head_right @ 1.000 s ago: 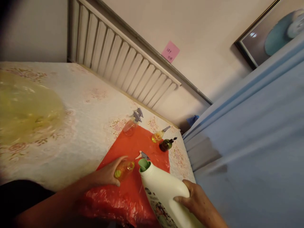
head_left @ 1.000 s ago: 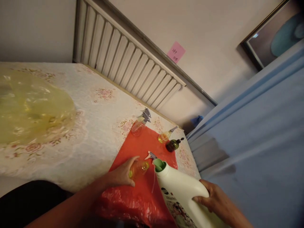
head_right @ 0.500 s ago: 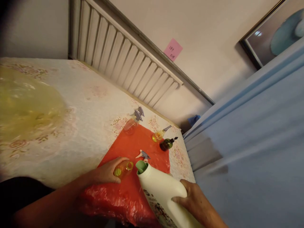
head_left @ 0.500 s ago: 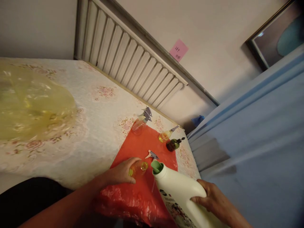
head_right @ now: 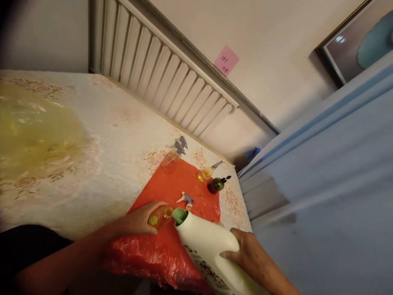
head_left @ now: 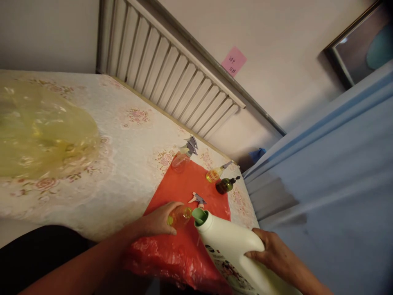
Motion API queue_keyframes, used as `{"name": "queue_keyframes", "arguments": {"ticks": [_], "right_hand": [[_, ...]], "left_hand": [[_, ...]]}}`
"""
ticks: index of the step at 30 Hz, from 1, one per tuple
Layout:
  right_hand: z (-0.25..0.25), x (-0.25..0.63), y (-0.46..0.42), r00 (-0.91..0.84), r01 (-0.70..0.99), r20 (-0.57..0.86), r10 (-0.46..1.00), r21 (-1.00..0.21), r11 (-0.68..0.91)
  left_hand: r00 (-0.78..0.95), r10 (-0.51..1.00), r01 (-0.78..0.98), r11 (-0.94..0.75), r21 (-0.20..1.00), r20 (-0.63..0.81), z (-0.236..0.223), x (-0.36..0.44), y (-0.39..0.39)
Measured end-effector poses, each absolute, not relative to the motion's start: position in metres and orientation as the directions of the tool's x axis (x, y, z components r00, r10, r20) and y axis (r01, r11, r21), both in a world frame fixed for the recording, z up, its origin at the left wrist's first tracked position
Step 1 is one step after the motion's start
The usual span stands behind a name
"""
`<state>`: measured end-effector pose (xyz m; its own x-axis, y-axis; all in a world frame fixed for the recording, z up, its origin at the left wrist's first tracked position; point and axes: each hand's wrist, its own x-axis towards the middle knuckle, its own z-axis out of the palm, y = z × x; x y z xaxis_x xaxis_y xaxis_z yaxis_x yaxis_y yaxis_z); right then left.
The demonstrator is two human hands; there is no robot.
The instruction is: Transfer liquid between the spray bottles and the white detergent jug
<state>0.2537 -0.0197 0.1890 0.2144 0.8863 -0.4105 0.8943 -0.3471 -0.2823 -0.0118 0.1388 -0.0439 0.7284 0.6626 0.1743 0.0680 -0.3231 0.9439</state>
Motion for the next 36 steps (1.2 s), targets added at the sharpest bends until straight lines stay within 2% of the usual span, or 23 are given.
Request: {"name": "queue_keyframes", "arguments": {"ticks": [36], "right_hand": [[0.213, 0.247, -0.003, 0.169, 0.951, -0.432, 0.886, -0.166, -0.263]], "left_hand": [[0.725, 0.666, 0.083, -0.337, 0.938, 0.175, -0.034, -0.014, 0.136]]}}
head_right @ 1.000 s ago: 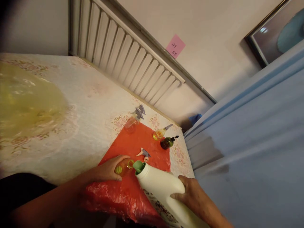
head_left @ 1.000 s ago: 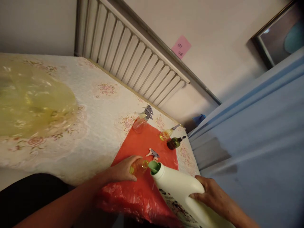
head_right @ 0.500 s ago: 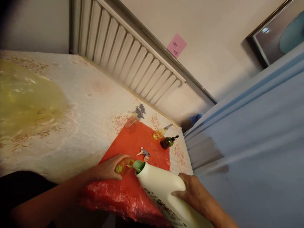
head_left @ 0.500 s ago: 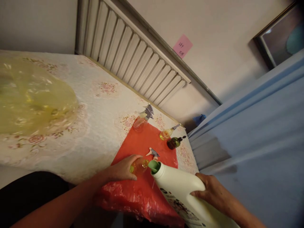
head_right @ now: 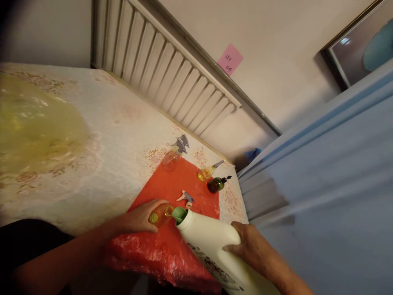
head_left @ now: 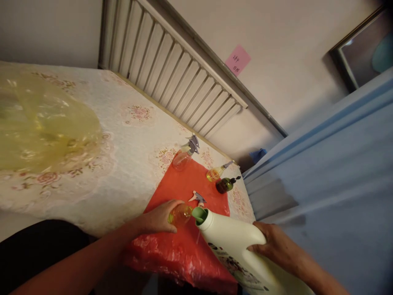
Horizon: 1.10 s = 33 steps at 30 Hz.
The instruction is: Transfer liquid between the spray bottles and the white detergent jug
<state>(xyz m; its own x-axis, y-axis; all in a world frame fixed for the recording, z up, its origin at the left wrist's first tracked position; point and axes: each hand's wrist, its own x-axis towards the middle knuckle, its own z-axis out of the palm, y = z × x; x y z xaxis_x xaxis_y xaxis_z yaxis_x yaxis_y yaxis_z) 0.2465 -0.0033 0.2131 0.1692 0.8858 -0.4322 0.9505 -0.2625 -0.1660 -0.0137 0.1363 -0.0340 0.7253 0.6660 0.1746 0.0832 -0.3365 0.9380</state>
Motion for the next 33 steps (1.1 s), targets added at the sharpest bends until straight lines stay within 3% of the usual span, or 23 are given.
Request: {"name": "queue_keyframes", "arguments": {"ticks": [33], "right_hand": [[0.2212, 0.2424, 0.0055, 0.159, 0.969, -0.448, 0.88, -0.099, -0.225]], "left_hand": [[0.722, 0.665, 0.086, -0.359, 0.929, 0.19, -0.0381, -0.0128, 0.1367]]}}
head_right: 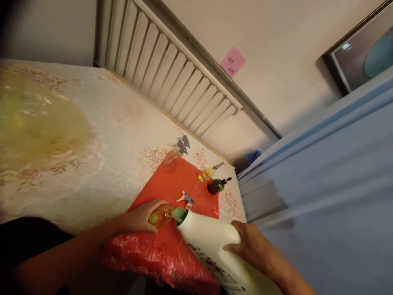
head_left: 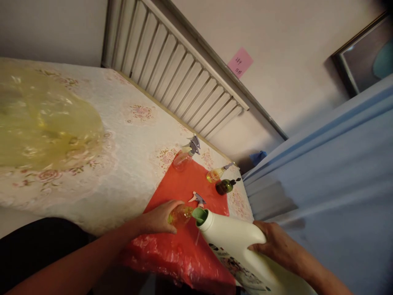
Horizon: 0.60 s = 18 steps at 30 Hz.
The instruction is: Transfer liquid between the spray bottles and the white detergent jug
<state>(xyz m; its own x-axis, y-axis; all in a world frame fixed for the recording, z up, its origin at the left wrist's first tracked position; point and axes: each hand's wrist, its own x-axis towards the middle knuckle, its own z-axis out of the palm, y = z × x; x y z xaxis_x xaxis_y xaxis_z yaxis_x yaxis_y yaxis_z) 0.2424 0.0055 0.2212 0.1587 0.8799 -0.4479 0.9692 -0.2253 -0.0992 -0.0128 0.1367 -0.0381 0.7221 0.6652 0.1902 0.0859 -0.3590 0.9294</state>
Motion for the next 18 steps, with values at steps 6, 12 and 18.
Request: {"name": "queue_keyframes", "arguments": {"ticks": [6, 12, 18], "right_hand": [[0.221, 0.241, 0.006, 0.154, 0.971, -0.445, 0.882, -0.099, -0.219], [0.22, 0.243, 0.007, 0.154, 0.967, -0.443, 0.883, -0.115, -0.226], [0.22, 0.244, 0.007, 0.163, 0.965, -0.443, 0.881, -0.116, -0.237]], "left_hand": [[0.728, 0.656, 0.056, -0.345, 0.937, 0.198, -0.043, -0.012, 0.138], [0.725, 0.67, 0.086, -0.315, 0.945, 0.157, -0.039, -0.012, 0.137], [0.723, 0.673, 0.061, -0.288, 0.956, 0.157, -0.032, -0.014, 0.136]]}}
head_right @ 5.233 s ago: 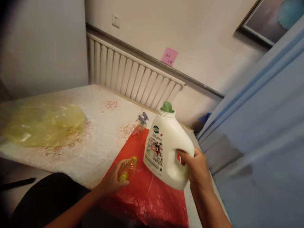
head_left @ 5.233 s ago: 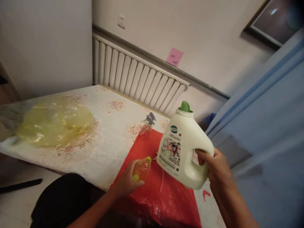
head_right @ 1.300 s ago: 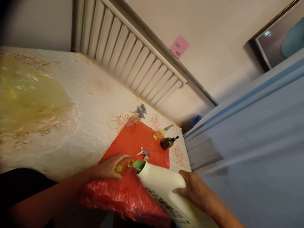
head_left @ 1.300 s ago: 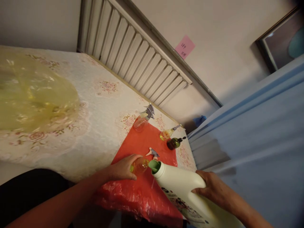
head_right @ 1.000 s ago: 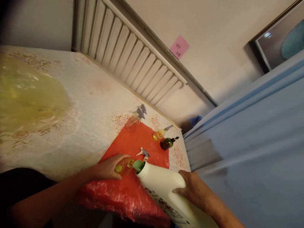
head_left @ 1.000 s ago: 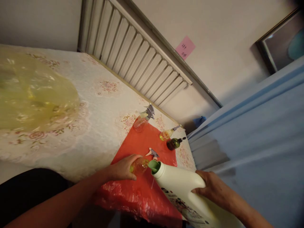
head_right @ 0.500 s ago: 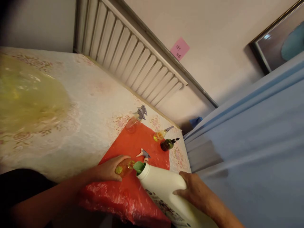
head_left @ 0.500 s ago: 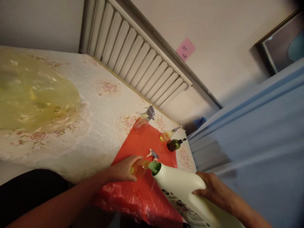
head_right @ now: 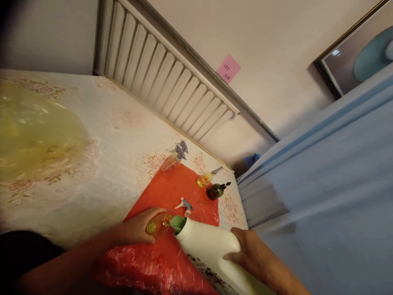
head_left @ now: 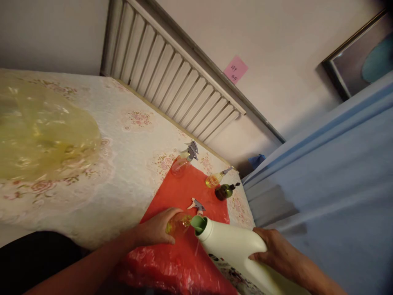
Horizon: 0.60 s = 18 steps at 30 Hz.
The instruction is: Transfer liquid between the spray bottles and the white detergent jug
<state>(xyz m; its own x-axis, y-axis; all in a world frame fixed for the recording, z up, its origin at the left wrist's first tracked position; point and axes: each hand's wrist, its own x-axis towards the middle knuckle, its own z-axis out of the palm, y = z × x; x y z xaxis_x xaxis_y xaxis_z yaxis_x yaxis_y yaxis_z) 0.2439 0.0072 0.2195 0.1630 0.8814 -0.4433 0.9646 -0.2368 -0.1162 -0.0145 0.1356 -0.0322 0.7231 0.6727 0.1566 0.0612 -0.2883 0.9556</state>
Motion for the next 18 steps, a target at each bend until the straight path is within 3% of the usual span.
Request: {"name": "queue_keyframes", "arguments": {"ticks": [18], "right_hand": [[0.22, 0.245, 0.008, 0.153, 0.975, -0.429, 0.89, -0.079, -0.205]], "left_hand": [[0.721, 0.665, 0.04, -0.323, 0.946, 0.197, -0.039, -0.011, 0.137]]}}
